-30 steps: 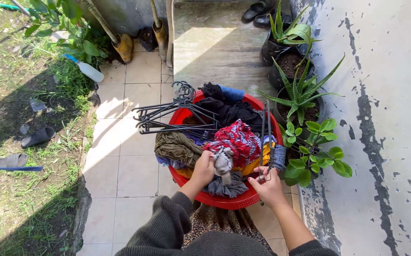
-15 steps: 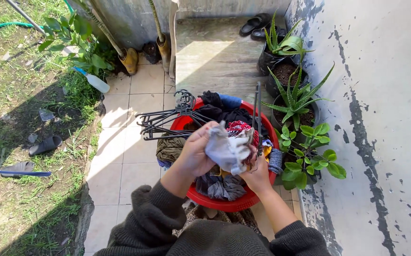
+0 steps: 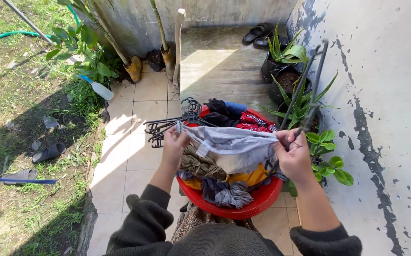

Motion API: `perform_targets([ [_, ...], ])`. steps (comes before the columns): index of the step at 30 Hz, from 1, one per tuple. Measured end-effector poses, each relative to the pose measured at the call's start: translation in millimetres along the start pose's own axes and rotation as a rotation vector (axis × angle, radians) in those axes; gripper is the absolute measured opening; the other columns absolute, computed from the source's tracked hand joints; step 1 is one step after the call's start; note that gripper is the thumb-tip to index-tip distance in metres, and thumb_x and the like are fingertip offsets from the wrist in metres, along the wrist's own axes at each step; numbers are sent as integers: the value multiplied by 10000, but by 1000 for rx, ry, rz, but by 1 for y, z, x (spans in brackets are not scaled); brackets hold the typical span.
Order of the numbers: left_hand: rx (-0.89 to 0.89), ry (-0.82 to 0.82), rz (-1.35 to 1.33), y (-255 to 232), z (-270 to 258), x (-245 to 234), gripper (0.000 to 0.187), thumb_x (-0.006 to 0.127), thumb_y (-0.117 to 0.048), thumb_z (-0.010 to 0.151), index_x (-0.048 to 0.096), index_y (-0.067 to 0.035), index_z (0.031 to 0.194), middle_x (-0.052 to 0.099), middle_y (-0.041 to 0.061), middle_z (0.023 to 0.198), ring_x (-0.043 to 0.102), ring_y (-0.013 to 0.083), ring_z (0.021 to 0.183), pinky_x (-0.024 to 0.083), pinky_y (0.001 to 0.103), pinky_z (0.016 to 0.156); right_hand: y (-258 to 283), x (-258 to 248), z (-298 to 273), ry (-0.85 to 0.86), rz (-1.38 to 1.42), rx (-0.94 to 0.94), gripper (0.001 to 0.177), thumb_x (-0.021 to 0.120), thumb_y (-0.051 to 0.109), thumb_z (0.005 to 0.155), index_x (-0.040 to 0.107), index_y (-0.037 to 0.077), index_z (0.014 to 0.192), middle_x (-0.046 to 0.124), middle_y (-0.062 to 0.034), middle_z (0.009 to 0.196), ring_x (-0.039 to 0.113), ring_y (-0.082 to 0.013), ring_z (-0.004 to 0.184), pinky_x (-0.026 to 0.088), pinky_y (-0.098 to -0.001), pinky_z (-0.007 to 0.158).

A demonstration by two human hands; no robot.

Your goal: Hanging wet laundry onto plastic hangers and placing them on an outdoor clothes rack.

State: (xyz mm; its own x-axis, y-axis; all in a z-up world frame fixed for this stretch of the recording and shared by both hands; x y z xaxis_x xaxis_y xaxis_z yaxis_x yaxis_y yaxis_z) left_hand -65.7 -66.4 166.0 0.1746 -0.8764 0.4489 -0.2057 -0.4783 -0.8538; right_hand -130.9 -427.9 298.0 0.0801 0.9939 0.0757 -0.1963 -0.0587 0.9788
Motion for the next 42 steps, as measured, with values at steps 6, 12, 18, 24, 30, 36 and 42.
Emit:
perform_targets([
  [6, 149, 426, 315, -40, -39, 74, 1183, 886, -295, 694, 158, -81, 1601, 430, 145, 1507, 533, 270, 1297, 461, 453, 1049, 139, 19, 19, 14, 168, -203, 336, 615, -90, 1061, 354, 122, 1061, 656, -122, 1123, 621, -118, 938, 499, -231, 831],
  [12, -66, 906, 619, 20, -81, 124, 1267, 917, -220, 551, 214, -80, 1596, 512, 176, 1495, 512, 312, 1346, 359, 437, 1148, 108, 30, 74, -40, 206, -227, 375, 709, -65, 1071, 379, 113, 1081, 639, -106, 1091, 618, -105, 928, 524, -220, 864],
  [18, -754, 138, -25, 177, -34, 28, 386, 486, -106, 1046, 504, 94, 1376, 675, 258, 1204, 672, 381, 1076, 529, 542, 986, -10, 28, 51, -16, -695, 171, 396, 775, 56, 904, 381, 18, 893, 737, -185, 1176, 785, -256, 949, 612, -358, 754],
  [24, -652, 244, -747, 104, -24, 50, 558, 279, -396, 1117, 542, 24, 1373, 643, 192, 1365, 609, 354, 1275, 473, 551, 1111, -112, 37, -46, 204, -431, 384, 613, 898, -4, 699, 436, 18, 1102, 608, -191, 1240, 669, -255, 1072, 561, -395, 914],
  [30, -647, 159, -752, 16, -46, 89, 759, 285, -631, 954, 569, -40, 1337, 612, 171, 1363, 537, 362, 1295, 386, 554, 1112, -171, 31, -68, 19, -115, 252, 387, 746, -27, 906, 374, 54, 975, 595, -80, 938, 600, -128, 838, 526, -302, 746],
  [36, -441, 47, -673, 69, 13, 14, 658, 481, -507, 965, 535, -38, 1422, 565, 162, 1472, 559, 350, 1343, 408, 522, 1162, -99, 15, -22, -52, -77, 219, 213, 612, 14, 1062, 426, 80, 985, 561, -33, 957, 521, -86, 856, 460, -263, 802],
  [42, -843, -5, 31, 39, -73, 77, 791, 704, -421, 796, 398, -173, 1483, 491, 61, 1440, 493, 357, 1288, 323, 616, 1067, -91, 54, -7, -136, 310, 269, 244, 613, 42, 987, 390, 137, 965, 583, -5, 981, 559, -68, 873, 488, -247, 823],
])
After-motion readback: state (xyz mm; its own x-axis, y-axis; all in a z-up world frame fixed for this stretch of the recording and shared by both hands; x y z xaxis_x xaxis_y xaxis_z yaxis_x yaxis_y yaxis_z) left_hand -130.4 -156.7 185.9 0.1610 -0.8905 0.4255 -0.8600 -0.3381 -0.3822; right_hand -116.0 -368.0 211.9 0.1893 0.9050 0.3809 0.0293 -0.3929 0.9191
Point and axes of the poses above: each hand's wrist, its own z-axis towards the middle knuckle, its own x-axis out of the palm, y = z × x, the point moved 5 cm from there along z, towards the middle knuckle
